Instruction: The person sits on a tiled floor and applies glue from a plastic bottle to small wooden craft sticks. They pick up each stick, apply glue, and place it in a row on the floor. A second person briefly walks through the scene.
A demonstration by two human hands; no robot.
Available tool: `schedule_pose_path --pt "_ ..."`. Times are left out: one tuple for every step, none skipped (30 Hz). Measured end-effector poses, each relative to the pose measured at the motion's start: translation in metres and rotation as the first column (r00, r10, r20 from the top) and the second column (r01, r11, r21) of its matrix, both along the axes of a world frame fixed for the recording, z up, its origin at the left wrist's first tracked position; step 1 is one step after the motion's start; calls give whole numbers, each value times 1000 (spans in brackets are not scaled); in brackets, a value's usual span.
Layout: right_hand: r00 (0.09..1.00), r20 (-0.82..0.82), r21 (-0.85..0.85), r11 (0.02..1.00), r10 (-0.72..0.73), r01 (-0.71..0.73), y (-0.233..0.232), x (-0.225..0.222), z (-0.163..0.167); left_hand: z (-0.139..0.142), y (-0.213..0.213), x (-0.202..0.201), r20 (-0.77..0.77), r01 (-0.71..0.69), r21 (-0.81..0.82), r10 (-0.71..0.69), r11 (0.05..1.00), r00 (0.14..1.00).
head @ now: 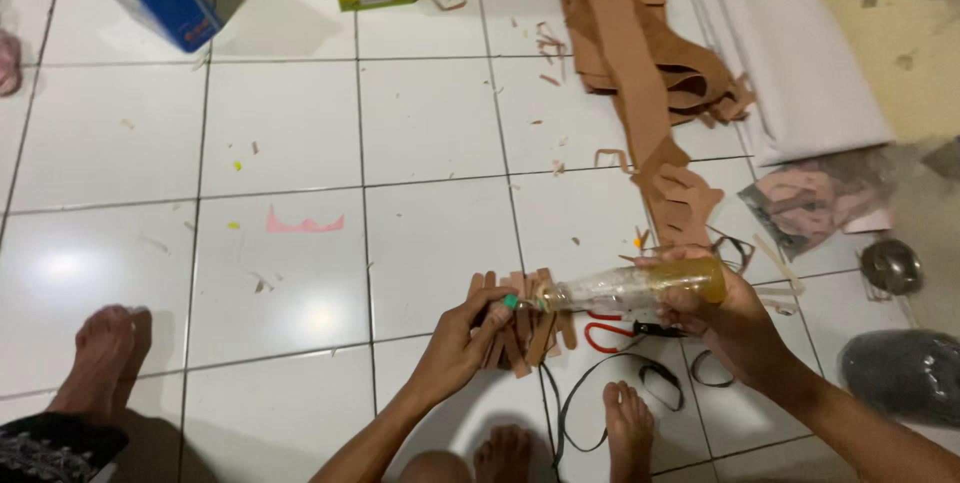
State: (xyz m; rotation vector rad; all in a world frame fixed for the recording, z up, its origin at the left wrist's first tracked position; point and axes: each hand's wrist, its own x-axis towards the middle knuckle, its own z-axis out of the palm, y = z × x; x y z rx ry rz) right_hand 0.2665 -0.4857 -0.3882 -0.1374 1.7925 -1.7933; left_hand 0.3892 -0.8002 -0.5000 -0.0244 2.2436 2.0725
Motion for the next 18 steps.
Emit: schedule_pose_path --pt "994 -13 42 993 -106 107 17 -13 -3 -3 -1 -8 109 -23 -33 27 999 994" --pt "977 -28 80 974 -209 211 33 -33 -9 -7 -2 -19 215 -46 -71 61 996 975" --pt "949 -41 114 942 -312 315 51 -52 -15 -14 -4 -28 318 -63 -116 97 991 943" --pt "920 -138 243 888 -367 391 70 -78 -18 -21 -9 -33 322 51 -280 44 959 946" --pt "881 -236 361 805 -410 472 89 -104 -21 -31 -16 -41 332 164 -434 -12 886 943" --pt "849 -232 334 781 -475 528 108 -131 -20 -42 -21 -49 320 269 -602 -81 752 944" --pt "816 -228 313 754 -530 577 126 -156 -17 -55 -23 -53 319 340 -739 -143 581 937" --pt "811 -277 246 778 -515 578 141 -175 -15 -68 -24 -58 287 336 -804 -176 490 942" --pt "804 -321 177 802 -501 570 144 -186 -10 -82 -26 -65 261 323 -862 -205 390 943" --pt "811 -258 161 804 -526 573 147 -193 -10 -95 -28 -69 242 302 -911 -230 281 943" --pt "813 -194 140 805 -549 577 147 -197 -10 -106 -30 -71 287 337 -895 -199 292 937" --pt "813 -128 119 805 -569 582 146 -199 -12 -114 -30 -72 333 370 -878 -168 303 928" --pt "845 -86 153 831 -528 534 139 -192 -12 -122 -30 -68 380 405 -856 -139 321 914" --pt "874 -44 186 856 -483 482 127 -180 -9 -126 -31 -60 343 377 -864 -158 332 926" --pt "902 -10 215 880 -432 424 113 -168 -4 -131 -34 -55 296 340 -873 -173 349 939" --pt "922 8 243 895 -388 375 99 -154 2 -134 -36 -56 244 296 -880 -180 371 953" --pt "939 33 275 907 -342 320 86 -137 7 -135 -37 -60 279 322 -861 -162 394 946" --pt "961 13 387 888 -276 249 77 -119 12 -138 -37 -59 325 357 -835 -147 418 934"
